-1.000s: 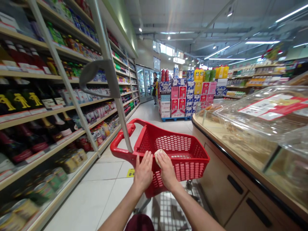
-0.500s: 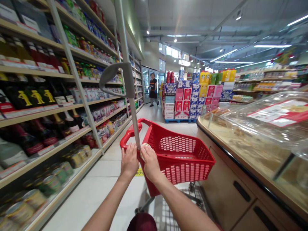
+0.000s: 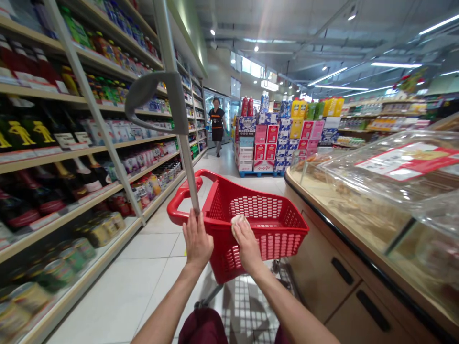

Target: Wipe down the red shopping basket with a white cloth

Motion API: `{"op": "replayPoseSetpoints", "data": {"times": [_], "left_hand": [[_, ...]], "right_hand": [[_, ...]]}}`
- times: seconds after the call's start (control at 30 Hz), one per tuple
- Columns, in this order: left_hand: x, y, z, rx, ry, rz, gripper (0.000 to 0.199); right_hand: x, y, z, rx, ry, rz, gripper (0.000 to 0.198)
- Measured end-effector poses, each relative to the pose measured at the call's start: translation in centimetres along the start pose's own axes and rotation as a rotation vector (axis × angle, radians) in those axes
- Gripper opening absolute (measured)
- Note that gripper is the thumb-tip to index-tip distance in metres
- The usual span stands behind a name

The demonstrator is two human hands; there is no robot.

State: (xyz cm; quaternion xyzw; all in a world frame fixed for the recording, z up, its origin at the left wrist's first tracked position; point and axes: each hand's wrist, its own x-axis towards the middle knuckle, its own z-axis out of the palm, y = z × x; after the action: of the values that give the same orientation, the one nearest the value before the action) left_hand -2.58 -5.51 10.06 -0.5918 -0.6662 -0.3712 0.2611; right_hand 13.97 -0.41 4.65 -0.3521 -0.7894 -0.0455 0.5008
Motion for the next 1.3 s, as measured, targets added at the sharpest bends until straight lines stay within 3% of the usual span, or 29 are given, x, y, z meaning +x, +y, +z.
{"op": "replayPoseSetpoints", "data": {"times": [0.13,0.27,0.4,0.5,0.6,0.7,0.8,0.97,1.17,1.3], "left_hand": [[1.3,-1.8,-0.8,0.0,-0.049,0.073,0.066],[2.6,-3.8,-1.9,-0.009,-0.041,0.114,0.064],[1.9,-4.2,-2.0,0.002,-0.076,0.197,0.059],[1.9,-2.9,-1.1,-0.019,-0.121,0.296,0.053],[3.3,-0.5,0.4,-0.011,-0.275,0.405,0.048],[4.6,1.2,1.9,0.051,-0.421,0.367,0.043],[4.8,1.5,2.6,0.053,-0.44,0.311,0.043],[3.6,2.0,2.7,0.081,-0.401,0.306,0.044],[2.3,4.8,2.8,0.103,-0.534,0.373,0.046],[1.9,6.2,3.0,0.119,-0.563,0.358,0.048]], "right_hand": [[2.6,-4.6,2.4,0.094,0.038,-0.111,0.048],[0.2,-6.1,4.7,0.063,-0.087,-0.254,0.039],[-3.6,-4.6,5.2,0.037,-0.114,-0.305,0.034],[-1.9,-2.7,3.8,0.038,-0.043,-0.237,0.036],[0.8,-0.7,2.7,0.017,0.018,-0.135,0.04],[-0.4,1.1,2.7,-0.046,-0.06,-0.147,0.04],[-3.1,2.3,2.5,-0.062,-0.139,-0.23,0.037],[-3.3,2.9,1.3,-0.043,-0.025,-0.127,0.041],[-6.5,4.5,1.0,-0.095,-0.151,-0.174,0.04],[-5.7,6.1,-0.5,-0.131,-0.041,-0.087,0.041]]}}
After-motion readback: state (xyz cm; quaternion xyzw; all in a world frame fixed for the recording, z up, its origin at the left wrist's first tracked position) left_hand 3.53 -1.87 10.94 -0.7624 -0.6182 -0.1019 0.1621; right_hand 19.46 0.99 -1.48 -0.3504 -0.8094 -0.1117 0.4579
